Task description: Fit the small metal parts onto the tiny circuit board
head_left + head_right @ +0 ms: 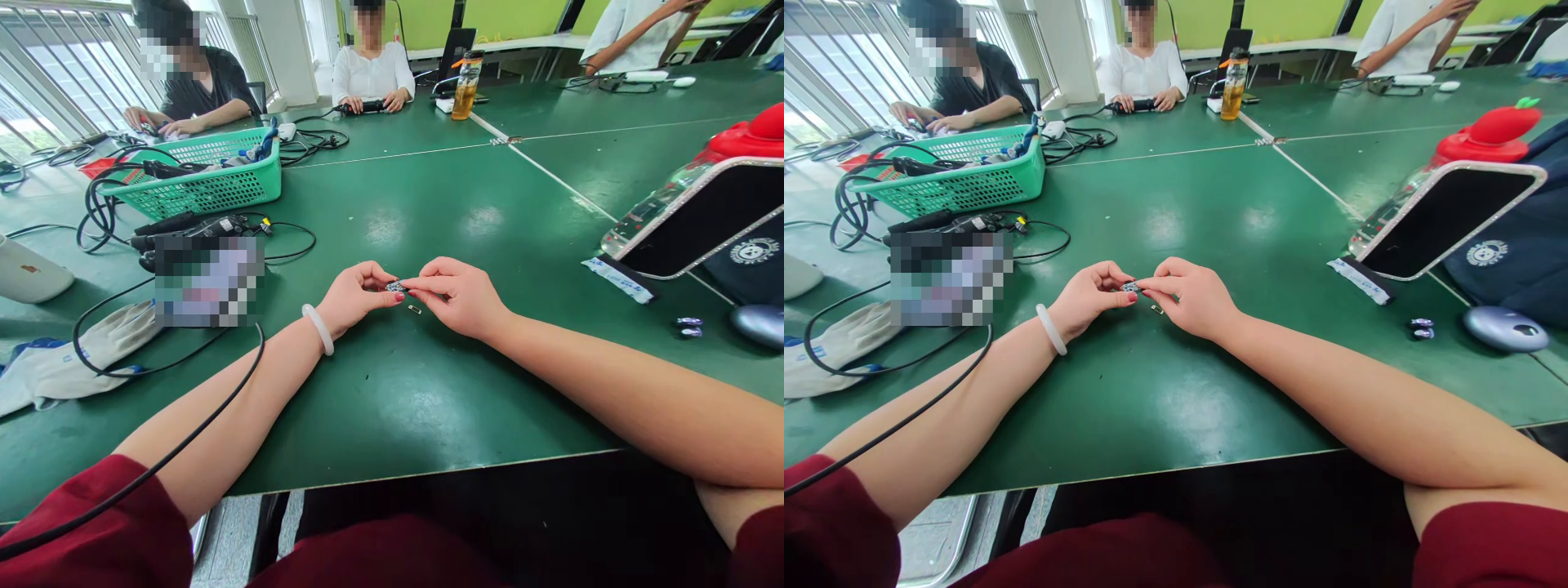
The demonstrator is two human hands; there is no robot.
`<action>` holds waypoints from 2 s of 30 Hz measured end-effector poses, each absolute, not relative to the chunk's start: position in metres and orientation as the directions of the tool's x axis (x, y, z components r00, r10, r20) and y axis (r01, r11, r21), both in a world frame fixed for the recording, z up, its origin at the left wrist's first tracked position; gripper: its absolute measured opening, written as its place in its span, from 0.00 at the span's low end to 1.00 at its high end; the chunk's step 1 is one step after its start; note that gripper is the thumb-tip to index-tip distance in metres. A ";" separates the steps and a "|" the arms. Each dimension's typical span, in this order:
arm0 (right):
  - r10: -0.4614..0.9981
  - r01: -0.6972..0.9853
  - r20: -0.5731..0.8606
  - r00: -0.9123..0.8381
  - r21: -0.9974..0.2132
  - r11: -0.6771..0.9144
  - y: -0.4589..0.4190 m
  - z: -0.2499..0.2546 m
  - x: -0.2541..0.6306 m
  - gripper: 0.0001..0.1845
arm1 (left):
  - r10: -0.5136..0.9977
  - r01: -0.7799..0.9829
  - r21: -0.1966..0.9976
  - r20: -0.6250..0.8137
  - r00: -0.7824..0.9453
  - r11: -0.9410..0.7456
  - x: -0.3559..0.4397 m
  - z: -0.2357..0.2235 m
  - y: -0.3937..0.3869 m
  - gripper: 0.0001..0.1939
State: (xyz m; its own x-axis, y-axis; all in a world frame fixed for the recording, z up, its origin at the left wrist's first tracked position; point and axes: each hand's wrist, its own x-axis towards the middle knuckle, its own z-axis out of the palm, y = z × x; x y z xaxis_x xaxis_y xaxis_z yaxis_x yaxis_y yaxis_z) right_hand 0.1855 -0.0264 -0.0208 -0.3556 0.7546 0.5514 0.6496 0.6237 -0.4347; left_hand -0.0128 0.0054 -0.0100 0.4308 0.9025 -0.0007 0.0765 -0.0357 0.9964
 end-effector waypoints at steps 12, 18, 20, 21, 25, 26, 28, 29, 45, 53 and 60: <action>0.880 0.752 0.122 -0.460 -0.473 0.459 -0.016 -0.016 0.193 0.09 | 0.942 0.228 0.971 -0.005 0.336 -0.076 -0.015 -0.015 0.010 0.18; 0.880 0.757 0.170 -0.444 -0.454 0.470 -0.016 -0.017 0.187 0.09 | 0.938 0.253 0.963 -0.001 0.348 -0.093 -0.014 -0.014 0.008 0.17; 0.891 0.764 0.177 -0.419 -0.461 0.451 -0.015 -0.017 0.187 0.09 | 0.937 0.267 0.959 -0.002 0.348 -0.097 -0.014 -0.014 0.008 0.17; 0.896 0.766 0.177 -0.408 -0.467 0.442 -0.015 -0.018 0.188 0.08 | 0.938 0.273 0.957 -0.002 0.348 -0.099 -0.014 -0.014 0.009 0.17; 0.886 0.740 0.162 -0.435 -0.497 0.454 -0.016 -0.018 0.190 0.05 | 0.938 0.279 0.955 0.000 0.346 -0.102 -0.014 -0.014 0.009 0.17; 0.880 0.733 0.162 -0.446 -0.499 0.463 -0.016 -0.018 0.190 0.04 | 0.938 0.278 0.955 0.001 0.347 -0.104 -0.014 -0.014 0.009 0.17; 0.872 0.731 0.172 -0.458 -0.486 0.480 -0.016 -0.020 0.191 0.04 | 0.935 0.278 0.954 0.004 0.355 -0.110 -0.013 -0.014 0.009 0.17; 0.870 0.732 0.182 -0.459 -0.477 0.486 -0.015 -0.020 0.191 0.04 | 0.933 0.281 0.953 0.006 0.360 -0.115 -0.013 -0.015 0.009 0.17; 0.821 0.689 0.450 -0.351 -0.469 0.552 -0.026 -0.018 0.181 0.06 | 0.878 0.407 0.865 0.076 0.472 -0.293 -0.013 -0.015 0.005 0.19; 0.823 0.688 0.438 -0.363 -0.470 0.553 -0.026 -0.017 0.180 0.06 | 0.870 0.390 0.870 0.084 0.485 -0.301 -0.013 -0.014 0.003 0.19; 0.822 0.669 0.451 -0.348 -0.495 0.555 -0.024 -0.018 0.184 0.09 | 0.882 0.375 0.884 0.083 0.464 -0.281 -0.013 -0.014 0.005 0.18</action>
State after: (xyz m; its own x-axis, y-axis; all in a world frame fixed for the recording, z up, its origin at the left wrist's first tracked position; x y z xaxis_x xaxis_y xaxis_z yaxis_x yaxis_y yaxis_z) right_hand 0.1839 -0.0240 -0.0176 -0.3476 0.8218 0.4514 0.6688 0.5547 -0.4949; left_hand -0.0133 0.0049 -0.0145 0.4636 0.8821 0.0834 0.3747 -0.2805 0.8837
